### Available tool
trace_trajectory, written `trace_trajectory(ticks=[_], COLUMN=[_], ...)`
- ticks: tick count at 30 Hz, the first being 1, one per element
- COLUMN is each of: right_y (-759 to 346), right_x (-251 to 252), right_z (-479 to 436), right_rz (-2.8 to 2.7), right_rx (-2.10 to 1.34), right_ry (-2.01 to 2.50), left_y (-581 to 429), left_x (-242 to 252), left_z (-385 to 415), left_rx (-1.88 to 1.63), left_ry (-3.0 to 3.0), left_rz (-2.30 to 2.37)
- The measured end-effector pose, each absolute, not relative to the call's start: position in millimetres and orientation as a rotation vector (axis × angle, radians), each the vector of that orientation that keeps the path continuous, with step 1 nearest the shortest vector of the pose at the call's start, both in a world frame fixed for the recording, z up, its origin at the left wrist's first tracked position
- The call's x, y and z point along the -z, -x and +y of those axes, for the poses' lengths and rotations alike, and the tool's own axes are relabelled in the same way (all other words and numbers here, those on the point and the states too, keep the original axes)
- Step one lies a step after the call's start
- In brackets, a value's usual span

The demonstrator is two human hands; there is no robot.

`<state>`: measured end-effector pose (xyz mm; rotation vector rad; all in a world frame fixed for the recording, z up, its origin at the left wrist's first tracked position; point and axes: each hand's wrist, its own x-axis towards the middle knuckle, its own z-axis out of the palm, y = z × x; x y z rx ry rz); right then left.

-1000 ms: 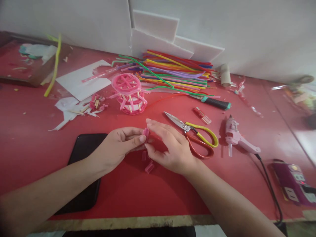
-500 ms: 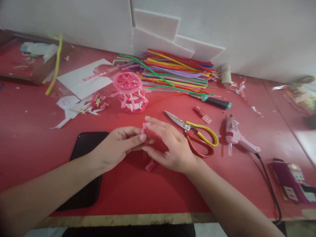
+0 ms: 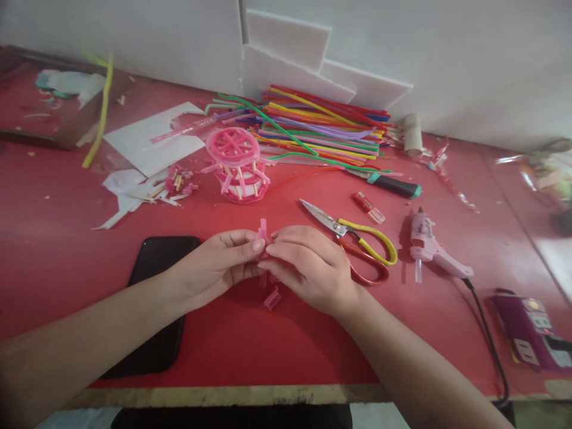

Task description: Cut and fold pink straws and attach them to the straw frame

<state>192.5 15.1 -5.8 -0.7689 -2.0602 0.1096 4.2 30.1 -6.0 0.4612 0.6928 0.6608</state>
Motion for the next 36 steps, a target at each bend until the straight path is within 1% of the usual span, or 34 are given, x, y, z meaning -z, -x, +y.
trace_trajectory(ticks=[17, 25, 36], right_y=[-192.4, -192.5, -190.1], right_x=[3.1, 3.4, 3.5], right_z=[14.6, 13.8, 12.4], right_rz=[-2.031, -2.046, -2.019], right_rx=[-0.142, -0.079, -0.079], right_ry=[0.804, 0.792, 0.864], left_y=[-5.4, -4.4, -5.9], left_x=[1.8, 2.5, 3.4], left_z=[30.8, 30.6, 29.6], left_rx=[-0.614, -0.544, -0.611], left_ry=[-0.417, -0.300, -0.477], left_rz=[0.717, 0.726, 0.734])
